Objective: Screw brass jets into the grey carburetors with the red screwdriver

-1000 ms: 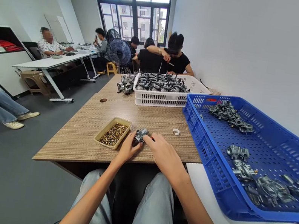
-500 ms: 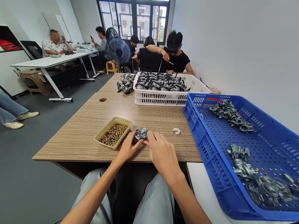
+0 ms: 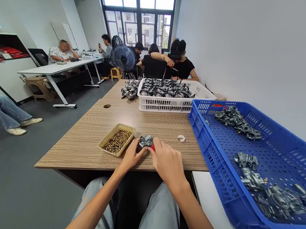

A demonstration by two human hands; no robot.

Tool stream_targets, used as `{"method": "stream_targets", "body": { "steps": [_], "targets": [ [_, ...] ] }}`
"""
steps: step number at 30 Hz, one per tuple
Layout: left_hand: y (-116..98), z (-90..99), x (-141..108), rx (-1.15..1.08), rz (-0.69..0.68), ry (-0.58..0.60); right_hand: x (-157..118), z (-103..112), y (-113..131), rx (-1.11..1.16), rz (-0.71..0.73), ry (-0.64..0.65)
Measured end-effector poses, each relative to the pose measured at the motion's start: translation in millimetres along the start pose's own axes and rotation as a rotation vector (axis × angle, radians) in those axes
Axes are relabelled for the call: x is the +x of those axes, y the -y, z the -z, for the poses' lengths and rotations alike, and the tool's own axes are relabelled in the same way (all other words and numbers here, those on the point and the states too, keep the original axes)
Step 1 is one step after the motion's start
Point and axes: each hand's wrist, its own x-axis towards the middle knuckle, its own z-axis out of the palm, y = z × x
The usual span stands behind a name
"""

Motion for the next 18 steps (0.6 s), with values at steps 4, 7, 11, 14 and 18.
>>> {"method": "stream_targets", "body": {
  "steps": [4,7,11,14,18],
  "targets": [
    [2.3,-1.6,-0.5,0.011,0.010,-0.025,-0.6,-1.9,1.9,-0.004,-0.014,0.010],
    [3.2,-2.4,-1.3,0.008,0.027,-0.033,-0.1,-3.1,1.5,0.049,-0.013,0.025],
    [4.0,-3.1,-0.2,0.001,0.025,-0.030,1.1,-1.8,-0.2,0.221,-0.005,-0.025],
    [3.2,-2.8,2.3,0.019,0.032,-0.026,-1.0,10.5,1.7,0.453,-0.079,-0.147],
    [2.8,-1.9,6.3,-0.013,0.048,0.014,-12.0,44.8,6.5,0.689,-0.165,-0.375]
  ]
}}
